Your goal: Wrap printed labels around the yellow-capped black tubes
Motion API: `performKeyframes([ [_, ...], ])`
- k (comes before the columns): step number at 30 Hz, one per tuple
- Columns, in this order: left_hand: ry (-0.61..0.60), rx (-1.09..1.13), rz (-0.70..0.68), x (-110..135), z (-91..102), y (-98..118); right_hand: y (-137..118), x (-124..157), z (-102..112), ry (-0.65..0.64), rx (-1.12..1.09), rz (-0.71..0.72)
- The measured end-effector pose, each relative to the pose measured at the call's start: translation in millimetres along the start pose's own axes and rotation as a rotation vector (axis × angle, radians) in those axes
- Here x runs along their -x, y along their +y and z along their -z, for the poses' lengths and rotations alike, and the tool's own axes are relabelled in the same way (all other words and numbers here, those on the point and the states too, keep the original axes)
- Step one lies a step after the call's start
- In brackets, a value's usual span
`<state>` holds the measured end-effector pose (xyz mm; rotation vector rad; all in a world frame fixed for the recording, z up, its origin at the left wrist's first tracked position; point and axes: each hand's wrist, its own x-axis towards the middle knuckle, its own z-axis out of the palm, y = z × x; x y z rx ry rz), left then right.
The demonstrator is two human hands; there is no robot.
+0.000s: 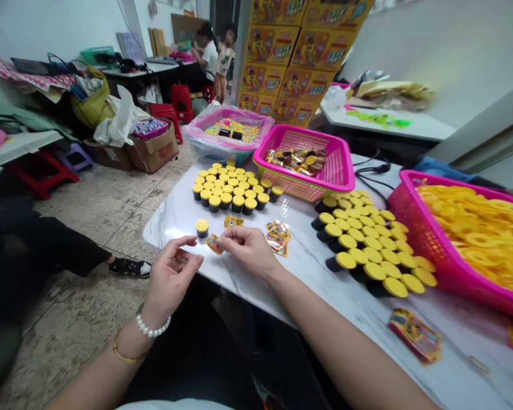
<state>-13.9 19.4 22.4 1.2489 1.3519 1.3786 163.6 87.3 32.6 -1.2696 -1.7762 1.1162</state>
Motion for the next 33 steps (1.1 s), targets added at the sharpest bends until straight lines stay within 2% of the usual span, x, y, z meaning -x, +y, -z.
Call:
performKeyframes([
  [2, -0.035, 0.079, 0.022, -2.6, -3.4, 7.7, -6.3, 7.1, 0.5, -0.149, -0.272, -0.076],
  [4, -0.095, 0.175, 0.111, -6.3, -7.4, 13.2, -10.8, 10.3, 1.8, -0.234, -0.359, -0.133],
  [7, -0.084, 0.261, 0.235, -12.4, -12.4, 15.2, -14.3, 9.9, 5.1, -0.224, -0.324, -0.098],
  [11, -0.061, 0.236, 0.267, -18.2, -15.2, 12.8, -14.9, 8.8, 5.9, -0.202, -0.235, 0.011],
  [13, -0.019, 0.235, 0.248, -17.7, -14.9, 11.7, -13.8, 9.8, 2.9, -0.174, -0.200, 0.024],
  [16, 0.110, 0.198, 0.157, -9.9, -13.0, 10.3, -11.6, 12.3, -4.6, -0.048, -0.186, 0.031],
  [18, 0.137, 0.143, 0.100, -1.6, -11.5, 10.0, -10.5, 14.0, -10.3, 0.009, -0.181, 0.034],
  [20, 0.141, 0.092, 0.057, 5.2, -9.4, 11.7, -9.5, 15.6, -15.3, 0.011, -0.155, 0.042],
  [23, 0.187, -0.068, -0.085, 6.6, -4.0, 19.5, -8.1, 17.7, -19.9, -0.083, -0.041, 0.131],
  [24, 0.165, -0.157, -0.145, 4.8, -1.6, 23.0, -7.7, 18.3, -20.5, -0.133, 0.000, 0.180],
  [26, -0.011, -0.318, -0.210, -0.1, 3.7, 28.4, -7.1, 19.1, -20.3, -0.219, 0.052, 0.266],
  [28, -0.134, -0.365, -0.190, -4.2, 8.6, 29.3, -7.1, 19.2, -18.8, -0.230, 0.067, 0.274],
  [29, -0.132, -0.341, -0.154, -5.5, 10.5, 27.6, -7.5, 19.1, -18.0, -0.205, 0.060, 0.244],
  [31, -0.016, -0.199, -0.044, -6.7, 12.8, 20.8, -9.0, 18.7, -17.1, -0.153, -0.006, 0.137],
  [33, 0.134, 0.031, 0.063, -5.6, 11.3, 12.5, -11.4, 18.7, -17.8, -0.165, -0.169, 0.018],
])
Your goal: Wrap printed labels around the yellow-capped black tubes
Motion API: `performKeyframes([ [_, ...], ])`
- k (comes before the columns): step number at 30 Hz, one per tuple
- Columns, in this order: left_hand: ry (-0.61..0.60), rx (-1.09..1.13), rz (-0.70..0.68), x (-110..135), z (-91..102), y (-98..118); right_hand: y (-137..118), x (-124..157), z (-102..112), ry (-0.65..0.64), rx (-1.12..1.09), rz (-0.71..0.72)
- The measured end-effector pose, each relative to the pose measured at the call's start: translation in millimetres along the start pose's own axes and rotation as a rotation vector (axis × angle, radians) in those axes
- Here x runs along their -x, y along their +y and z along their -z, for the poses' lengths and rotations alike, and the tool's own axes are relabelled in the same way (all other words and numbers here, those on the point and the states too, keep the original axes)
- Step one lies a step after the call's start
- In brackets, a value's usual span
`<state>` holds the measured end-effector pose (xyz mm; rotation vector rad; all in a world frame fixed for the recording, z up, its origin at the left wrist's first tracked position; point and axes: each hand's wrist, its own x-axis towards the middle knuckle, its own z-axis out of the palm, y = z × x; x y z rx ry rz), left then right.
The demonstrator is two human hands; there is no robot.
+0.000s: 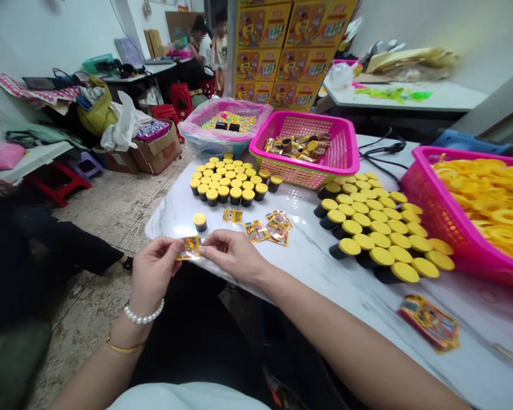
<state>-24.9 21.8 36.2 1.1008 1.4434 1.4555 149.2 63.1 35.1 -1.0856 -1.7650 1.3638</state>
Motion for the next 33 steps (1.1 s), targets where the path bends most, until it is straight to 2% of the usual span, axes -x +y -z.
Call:
performKeyframes([
  [2, 0.091, 0.225, 0.094, 4.1, -6.0, -6.8, -2.3, 0.3, -2.2, -0.057, -0.199, -0.069],
  [5, 0.094, 0.423, 0.196, 15.5, -22.1, -11.5, -4.2, 0.6, -3.7, -0.066, -0.327, -0.092],
  [9, 0.075, 0.540, 0.227, 22.9, -37.5, -12.4, -2.9, -0.7, -1.3, 0.121, -0.332, -0.086],
  [12, 0.139, 0.578, 0.206, 15.0, -37.6, -12.6, -3.4, 0.1, -3.6, 0.104, -0.423, -0.123],
  [14, 0.200, 0.592, 0.169, 9.4, -37.2, -12.9, -5.4, 2.0, -7.4, 0.064, -0.455, -0.097],
  [16, 0.199, 0.580, 0.169, 9.5, -39.7, -13.9, -7.4, 3.9, -10.2, 0.042, -0.446, -0.046],
  [17, 0.160, 0.559, 0.187, 12.2, -41.9, -14.9, -7.9, 4.4, -10.6, 0.062, -0.436, -0.023],
  [20, 0.010, 0.466, 0.234, 26.1, -46.6, -18.9, -6.9, 3.8, -7.3, 0.207, -0.410, -0.007],
  [22, 0.006, 0.416, 0.199, 34.1, -43.9, -19.8, -4.4, 2.7, -3.8, 0.240, -0.372, -0.034],
  [25, 0.107, 0.315, 0.043, 35.9, -30.9, -14.3, -1.1, 2.3, -1.7, 0.163, -0.270, -0.055],
  [27, 0.133, 0.212, -0.073, 31.6, -21.3, -6.8, -0.7, 3.0, -2.6, 0.151, -0.186, 0.004],
  [29, 0.110, 0.115, -0.138, 26.1, -14.8, 1.0, -1.9, 3.8, -3.7, 0.150, -0.103, 0.101],
  [33, -0.021, 0.040, -0.125, 19.1, -13.3, 9.3, -4.0, 4.9, -4.3, 0.086, -0.006, 0.218],
])
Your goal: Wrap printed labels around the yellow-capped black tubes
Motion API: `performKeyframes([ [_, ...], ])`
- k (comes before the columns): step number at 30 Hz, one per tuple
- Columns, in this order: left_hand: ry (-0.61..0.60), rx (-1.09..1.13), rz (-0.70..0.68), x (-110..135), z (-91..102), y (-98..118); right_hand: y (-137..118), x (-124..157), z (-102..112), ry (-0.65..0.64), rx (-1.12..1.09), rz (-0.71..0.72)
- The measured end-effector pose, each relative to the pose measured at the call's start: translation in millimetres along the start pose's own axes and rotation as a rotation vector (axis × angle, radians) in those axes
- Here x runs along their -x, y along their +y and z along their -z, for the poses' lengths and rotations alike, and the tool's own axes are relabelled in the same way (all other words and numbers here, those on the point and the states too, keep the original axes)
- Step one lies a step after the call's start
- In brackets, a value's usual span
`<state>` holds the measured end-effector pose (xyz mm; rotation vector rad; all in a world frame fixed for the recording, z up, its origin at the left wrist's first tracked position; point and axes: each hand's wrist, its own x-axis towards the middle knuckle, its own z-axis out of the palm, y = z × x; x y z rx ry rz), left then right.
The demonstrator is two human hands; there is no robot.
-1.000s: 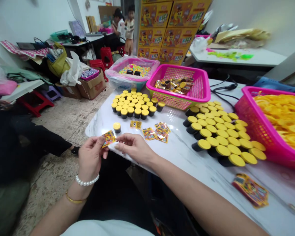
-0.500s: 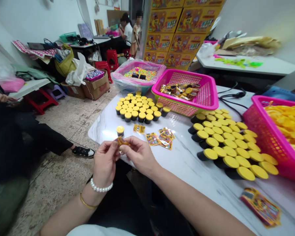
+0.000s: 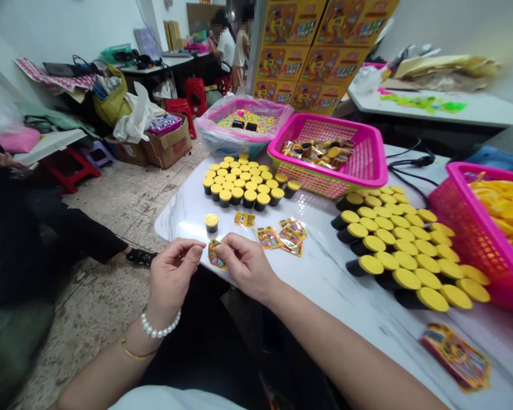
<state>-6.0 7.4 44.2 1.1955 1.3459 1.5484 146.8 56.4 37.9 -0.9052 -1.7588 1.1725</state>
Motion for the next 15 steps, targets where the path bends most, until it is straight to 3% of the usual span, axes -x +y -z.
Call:
performKeyframes([
  [3, -0.014, -0.008, -0.006, -1.1, -3.1, -0.9, 0.8, 0.6, 0.9, -0.038, 0.078, 0.031],
  [8, 0.066, 0.027, 0.078, -2.9, -1.9, -6.2, 3.0, 2.1, 1.6, -0.064, 0.175, 0.078],
  [13, -0.073, 0.035, 0.128, -3.1, 0.7, -10.9, 5.3, 1.7, 0.8, -0.028, 0.207, 0.029],
  [15, -0.073, 0.044, 0.136, -2.3, -0.3, -12.8, 6.4, 1.6, 0.6, -0.017, 0.205, -0.003],
])
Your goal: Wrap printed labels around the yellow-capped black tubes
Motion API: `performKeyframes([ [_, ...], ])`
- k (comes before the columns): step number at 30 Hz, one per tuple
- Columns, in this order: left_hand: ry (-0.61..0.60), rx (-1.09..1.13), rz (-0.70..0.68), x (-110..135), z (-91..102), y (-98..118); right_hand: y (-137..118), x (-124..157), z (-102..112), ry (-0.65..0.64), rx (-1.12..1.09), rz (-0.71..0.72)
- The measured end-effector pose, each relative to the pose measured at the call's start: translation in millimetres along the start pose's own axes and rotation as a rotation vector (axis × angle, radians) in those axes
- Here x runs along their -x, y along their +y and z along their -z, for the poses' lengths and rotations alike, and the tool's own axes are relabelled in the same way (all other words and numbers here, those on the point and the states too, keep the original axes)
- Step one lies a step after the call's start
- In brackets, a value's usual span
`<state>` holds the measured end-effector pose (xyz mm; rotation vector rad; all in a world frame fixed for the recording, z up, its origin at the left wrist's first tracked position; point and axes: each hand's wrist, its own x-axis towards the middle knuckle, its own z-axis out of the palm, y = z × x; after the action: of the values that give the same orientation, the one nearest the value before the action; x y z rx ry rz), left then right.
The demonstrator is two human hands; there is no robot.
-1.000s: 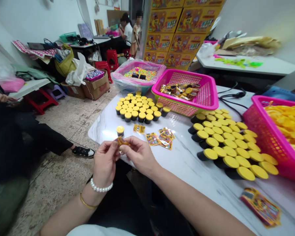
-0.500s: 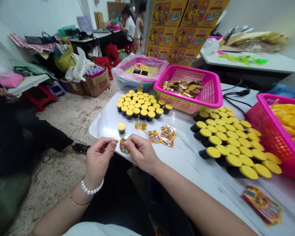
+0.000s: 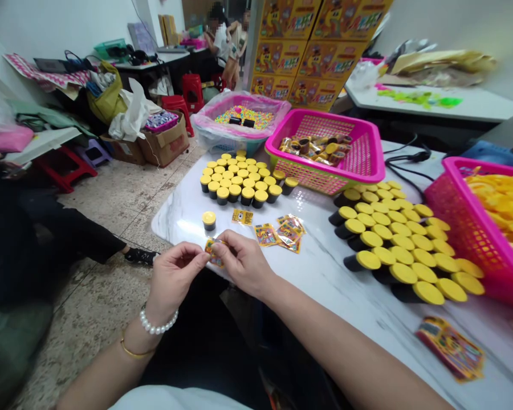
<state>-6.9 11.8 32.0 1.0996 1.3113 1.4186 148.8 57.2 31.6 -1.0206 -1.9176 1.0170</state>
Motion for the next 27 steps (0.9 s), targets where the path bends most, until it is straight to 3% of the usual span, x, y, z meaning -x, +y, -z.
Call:
performKeyframes([
  [3, 0.037, 0.068, 0.020, -0.1, -0.8, -2.5, 0.5, 0.3, -0.3, -0.041, 0.012, 0.023],
  [5, -0.004, 0.099, 0.045, -1.0, -0.2, -3.4, -0.1, 0.3, -0.6, -0.053, 0.016, 0.029],
  [7, -0.029, 0.107, 0.055, -2.5, 0.7, -4.1, -1.3, -0.4, -1.3, -0.024, -0.038, -0.020],
  [11, 0.110, 0.111, 0.031, -6.3, -0.2, -7.0, -4.3, -2.6, -2.9, -0.017, -0.258, -0.197],
  [13, 0.127, 0.132, 0.047, -6.2, -2.4, -9.3, -4.7, -3.1, -3.0, -0.029, -0.267, -0.228],
  [18, 0.166, 0.233, 0.098, 4.7, -7.1, -11.6, -1.7, -2.1, -1.2, 0.118, -0.106, -0.163],
  [27, 0.126, 0.105, 0.056, 10.3, -4.1, -6.6, -1.4, -1.5, -1.8, 0.078, -0.065, -0.085],
])
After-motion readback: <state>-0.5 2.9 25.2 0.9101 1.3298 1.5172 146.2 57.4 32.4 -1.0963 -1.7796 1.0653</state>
